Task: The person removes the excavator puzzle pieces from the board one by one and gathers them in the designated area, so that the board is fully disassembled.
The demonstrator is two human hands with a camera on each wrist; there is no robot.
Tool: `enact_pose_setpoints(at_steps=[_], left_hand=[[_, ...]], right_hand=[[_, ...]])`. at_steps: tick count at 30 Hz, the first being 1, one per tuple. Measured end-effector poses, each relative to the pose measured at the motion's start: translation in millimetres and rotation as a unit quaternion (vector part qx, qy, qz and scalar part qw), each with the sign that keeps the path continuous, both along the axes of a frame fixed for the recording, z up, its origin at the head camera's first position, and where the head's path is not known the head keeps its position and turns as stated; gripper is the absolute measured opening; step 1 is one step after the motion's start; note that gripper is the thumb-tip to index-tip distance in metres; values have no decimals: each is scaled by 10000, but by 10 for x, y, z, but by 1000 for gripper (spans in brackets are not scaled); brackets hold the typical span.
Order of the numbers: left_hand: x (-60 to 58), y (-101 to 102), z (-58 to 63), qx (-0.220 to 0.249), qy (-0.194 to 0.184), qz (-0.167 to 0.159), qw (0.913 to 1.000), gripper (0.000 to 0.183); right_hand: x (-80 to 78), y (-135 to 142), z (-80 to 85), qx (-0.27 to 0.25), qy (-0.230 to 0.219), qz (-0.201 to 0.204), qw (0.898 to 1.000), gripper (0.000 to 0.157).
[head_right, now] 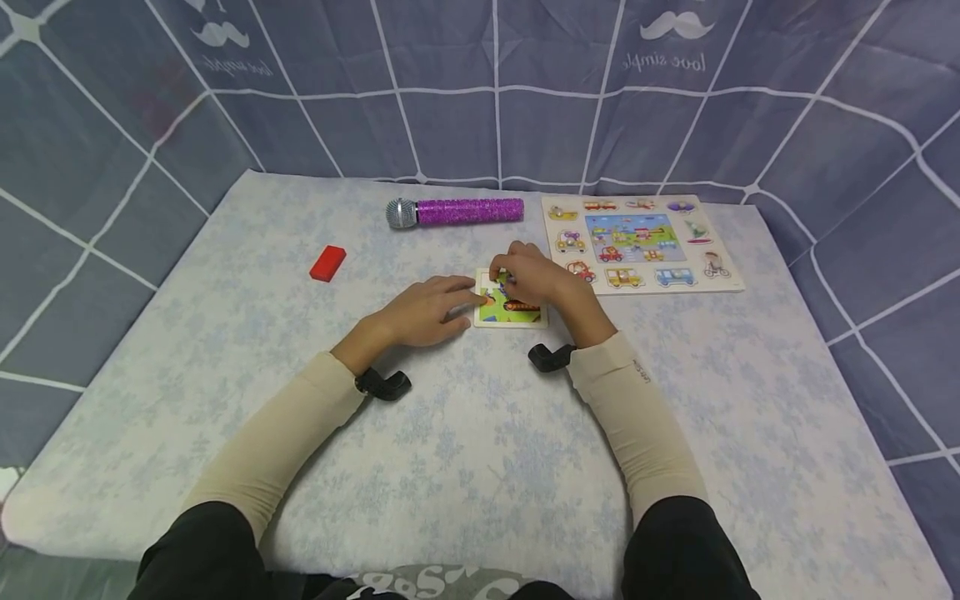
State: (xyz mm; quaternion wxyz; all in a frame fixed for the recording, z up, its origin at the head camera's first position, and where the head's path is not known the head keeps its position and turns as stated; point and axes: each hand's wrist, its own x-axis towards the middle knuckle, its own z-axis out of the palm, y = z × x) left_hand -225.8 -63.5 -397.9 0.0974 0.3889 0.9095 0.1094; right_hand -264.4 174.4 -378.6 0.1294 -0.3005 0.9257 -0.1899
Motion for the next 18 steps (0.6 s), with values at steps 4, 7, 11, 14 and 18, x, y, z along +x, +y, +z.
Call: enact_pose_setpoints(at_steps=[4,7,11,14,18], left_hand=[[5,6,6,-4,6,-21,10000,46],[8,6,9,14,7,-17,10000,46],[8,5,10,0,8,4,10000,46],[8,3,9,-13,15,21,10000,46],[11,3,6,-24,21,35,10000,46]], right_hand=[[2,15,-8,-74,31,-54,10000,22],[3,22,-5,-117,61,-29,9999,21],[12,25,15,-134,97,38,9999,23],[16,25,33,-144,131,76,9998,33],[16,42,40,-217,144,45,9997,42]])
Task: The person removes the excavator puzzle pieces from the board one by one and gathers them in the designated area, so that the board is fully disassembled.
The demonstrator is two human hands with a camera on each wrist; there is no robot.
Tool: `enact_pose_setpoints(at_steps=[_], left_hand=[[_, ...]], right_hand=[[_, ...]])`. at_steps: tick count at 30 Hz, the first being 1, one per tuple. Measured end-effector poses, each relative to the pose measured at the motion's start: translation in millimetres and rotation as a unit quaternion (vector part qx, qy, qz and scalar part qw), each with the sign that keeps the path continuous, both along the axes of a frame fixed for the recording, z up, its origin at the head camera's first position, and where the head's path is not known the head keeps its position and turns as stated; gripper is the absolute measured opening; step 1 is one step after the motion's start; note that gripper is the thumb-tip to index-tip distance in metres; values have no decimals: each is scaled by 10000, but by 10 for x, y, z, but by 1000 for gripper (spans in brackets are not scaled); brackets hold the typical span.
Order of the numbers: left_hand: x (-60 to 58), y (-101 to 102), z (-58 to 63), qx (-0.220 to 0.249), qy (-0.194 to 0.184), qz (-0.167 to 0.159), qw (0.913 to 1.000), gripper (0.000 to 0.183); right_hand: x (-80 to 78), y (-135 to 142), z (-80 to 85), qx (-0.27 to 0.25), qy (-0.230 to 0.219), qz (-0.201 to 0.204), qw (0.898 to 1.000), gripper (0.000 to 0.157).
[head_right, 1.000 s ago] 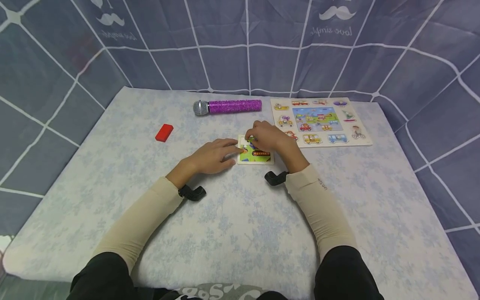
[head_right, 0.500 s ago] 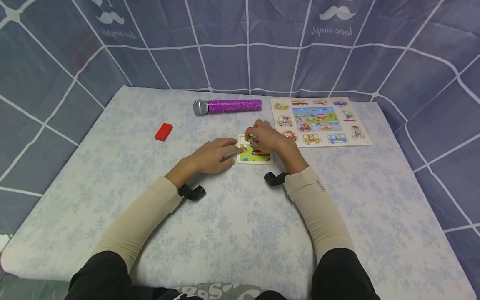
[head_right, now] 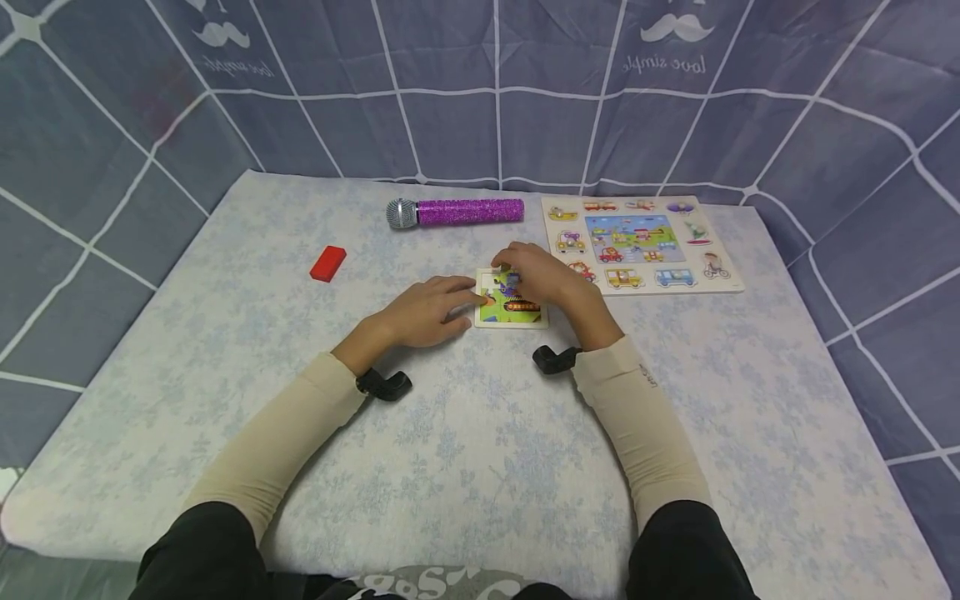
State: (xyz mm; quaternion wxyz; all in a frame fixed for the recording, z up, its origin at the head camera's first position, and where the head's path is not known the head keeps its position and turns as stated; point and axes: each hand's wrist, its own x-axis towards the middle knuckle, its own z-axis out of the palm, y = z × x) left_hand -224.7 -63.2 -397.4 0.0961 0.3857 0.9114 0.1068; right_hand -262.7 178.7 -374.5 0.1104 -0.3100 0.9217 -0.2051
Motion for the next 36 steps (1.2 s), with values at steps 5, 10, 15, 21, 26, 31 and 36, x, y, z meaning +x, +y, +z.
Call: enact_pose_setpoints(at_steps=[5,10,15,21,26,31,36], left_hand=[[8,-2,7,-6,11,18,10000,46],[18,0,10,-11,30,31,10000,46],[25,-1,9,25,25,57,10000,46],[25,3,1,21,4,66,10000,46],[14,-1,-17,-34,-3,81,10000,46],[13,-6,-15,-51,13,97,9999,47],[16,7,-17,-31,-18,72,10000,47]], right_hand=[[-4,33,-6,-220,9,25,9998,42],[0,47,-11,-293,-2,-22,9996,42],[-4,52,-22,-278,-78,-318,9991,30],[-10,68,-30,-222,-17,-274,9994,26],[-5,88,-24,-298,108,-122,9994,28],[6,108,-19,-428,257,-133,9987,29],[9,164,30,-515,301,-321,9977,32]])
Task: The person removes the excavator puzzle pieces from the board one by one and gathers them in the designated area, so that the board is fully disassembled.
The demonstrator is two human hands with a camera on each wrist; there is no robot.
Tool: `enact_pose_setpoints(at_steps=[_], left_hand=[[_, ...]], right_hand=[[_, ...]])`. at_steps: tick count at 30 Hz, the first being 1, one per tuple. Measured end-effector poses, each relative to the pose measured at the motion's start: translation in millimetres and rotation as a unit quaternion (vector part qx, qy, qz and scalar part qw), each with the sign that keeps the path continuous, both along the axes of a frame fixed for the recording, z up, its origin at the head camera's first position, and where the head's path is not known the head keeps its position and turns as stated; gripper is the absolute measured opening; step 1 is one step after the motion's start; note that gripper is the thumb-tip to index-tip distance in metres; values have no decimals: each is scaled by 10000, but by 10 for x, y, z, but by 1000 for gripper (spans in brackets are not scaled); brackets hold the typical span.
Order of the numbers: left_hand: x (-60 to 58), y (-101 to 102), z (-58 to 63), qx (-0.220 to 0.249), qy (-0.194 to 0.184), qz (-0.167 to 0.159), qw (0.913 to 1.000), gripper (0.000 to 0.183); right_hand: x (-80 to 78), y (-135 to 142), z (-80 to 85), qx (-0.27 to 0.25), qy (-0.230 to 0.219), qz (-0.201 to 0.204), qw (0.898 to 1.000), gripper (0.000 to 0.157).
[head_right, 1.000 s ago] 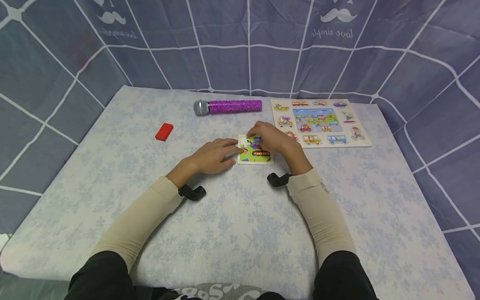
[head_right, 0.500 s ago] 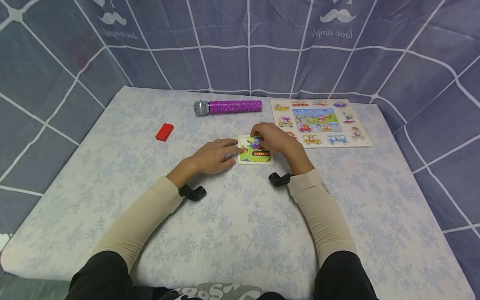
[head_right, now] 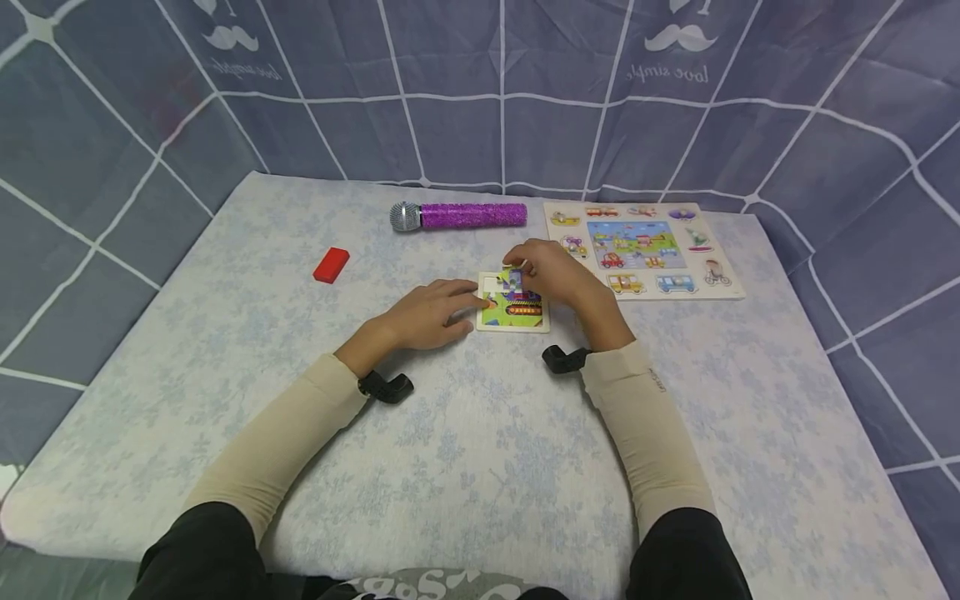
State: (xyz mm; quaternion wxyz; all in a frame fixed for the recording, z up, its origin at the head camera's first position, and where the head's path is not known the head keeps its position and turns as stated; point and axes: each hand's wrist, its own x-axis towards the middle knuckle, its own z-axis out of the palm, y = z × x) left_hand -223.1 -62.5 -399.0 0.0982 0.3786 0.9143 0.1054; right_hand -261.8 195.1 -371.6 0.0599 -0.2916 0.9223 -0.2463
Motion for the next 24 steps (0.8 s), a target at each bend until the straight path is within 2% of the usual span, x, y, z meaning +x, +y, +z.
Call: enact_pose_setpoints(at_steps=[3,6,10,12,19,24], left_hand=[[6,-8,-18,-3,-17,4,10000,47],[13,-21,-30,-9,-16,29,10000,47],[20,-33,-31,-29,-25,89,10000,47],[19,-29,-31,-58,-23,90,9999,47],[0,33,-7,-99,11,45,9999,47],[-4,30,-20,-205,65,142,9997,47]], right_hand=[[0,54,24,-276,-18,-90,9996,32],[26,146,44,-544,181,20,9984,29],[122,345,68,-815,370,132,9959,26],[200,486,73,-851,296,7,9959,25],[503,1080,6,-336,-10,-967,9947,26],[604,1334,-102,-91,-45,-971,9952,24]])
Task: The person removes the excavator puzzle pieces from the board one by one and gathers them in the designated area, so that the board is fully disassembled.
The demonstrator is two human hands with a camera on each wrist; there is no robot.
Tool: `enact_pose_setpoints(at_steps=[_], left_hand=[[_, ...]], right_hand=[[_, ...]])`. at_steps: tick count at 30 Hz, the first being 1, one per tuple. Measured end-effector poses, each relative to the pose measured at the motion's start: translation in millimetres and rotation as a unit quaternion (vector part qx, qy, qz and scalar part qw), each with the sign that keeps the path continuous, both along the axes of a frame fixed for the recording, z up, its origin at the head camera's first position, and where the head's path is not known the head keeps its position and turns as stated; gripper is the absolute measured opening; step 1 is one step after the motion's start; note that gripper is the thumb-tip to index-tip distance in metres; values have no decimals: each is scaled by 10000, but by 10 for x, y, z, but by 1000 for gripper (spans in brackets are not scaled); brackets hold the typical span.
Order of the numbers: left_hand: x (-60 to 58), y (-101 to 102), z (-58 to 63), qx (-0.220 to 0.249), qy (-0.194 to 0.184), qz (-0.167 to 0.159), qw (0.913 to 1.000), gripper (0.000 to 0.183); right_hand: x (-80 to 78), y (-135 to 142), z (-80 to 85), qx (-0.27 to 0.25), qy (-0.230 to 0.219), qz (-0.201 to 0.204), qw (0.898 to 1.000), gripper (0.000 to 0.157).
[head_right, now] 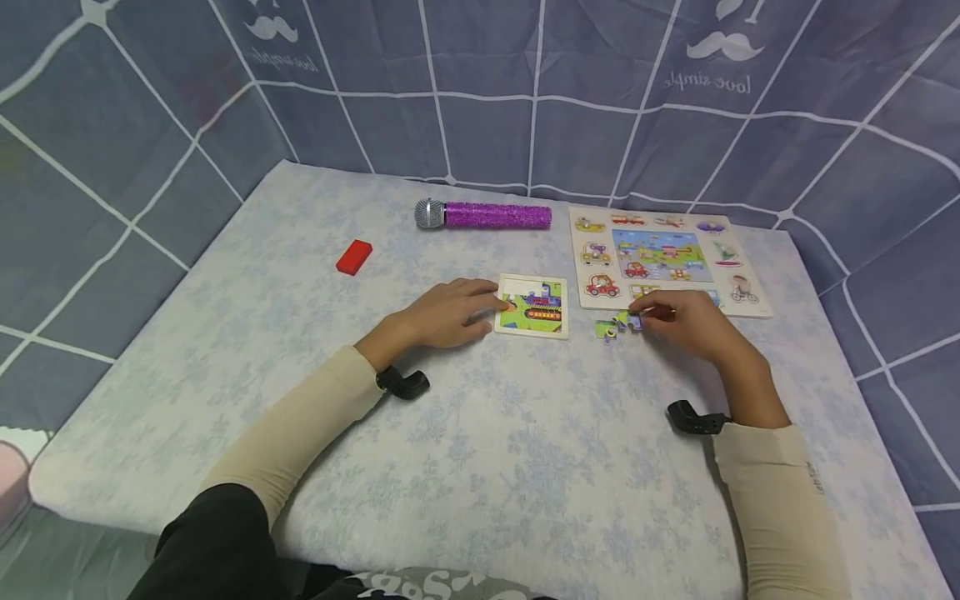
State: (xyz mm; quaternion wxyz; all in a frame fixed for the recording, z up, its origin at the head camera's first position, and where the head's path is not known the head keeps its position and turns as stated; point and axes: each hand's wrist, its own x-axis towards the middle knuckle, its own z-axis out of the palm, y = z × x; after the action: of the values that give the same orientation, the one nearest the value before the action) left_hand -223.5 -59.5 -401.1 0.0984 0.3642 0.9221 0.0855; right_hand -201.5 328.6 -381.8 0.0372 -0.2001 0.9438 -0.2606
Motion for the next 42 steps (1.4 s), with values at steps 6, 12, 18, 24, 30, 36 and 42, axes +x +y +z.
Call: enact_pose_setpoints(at_steps=[6,12,18,24,30,36,42], left_hand=[[8,18,4,21,26,-22,10000,47],[10,8,4,5,54,-69,10000,47],[10,-8,-26,15,61,-45,10000,47],[11,-10,-34,71,79,-36,9999,47],[10,-1,-43,81,95,0,9999,46],[12,1,-44,109,88,27,9999,47],[5,-1,-39,128,96,-14,9999,46]], right_hand=[[13,122,-71,8,166,170,9997,22],[6,110,-84,275,79,117,9995,23],[2,72,-60,560,-177,126,9982,25],[2,65,-32,552,-278,167,9979,27],[2,70,0,527,-525,108,9972,28],[-9,71,22,572,-615,-4,9965,26],[2,2,84,207,24,75,9998,27]])
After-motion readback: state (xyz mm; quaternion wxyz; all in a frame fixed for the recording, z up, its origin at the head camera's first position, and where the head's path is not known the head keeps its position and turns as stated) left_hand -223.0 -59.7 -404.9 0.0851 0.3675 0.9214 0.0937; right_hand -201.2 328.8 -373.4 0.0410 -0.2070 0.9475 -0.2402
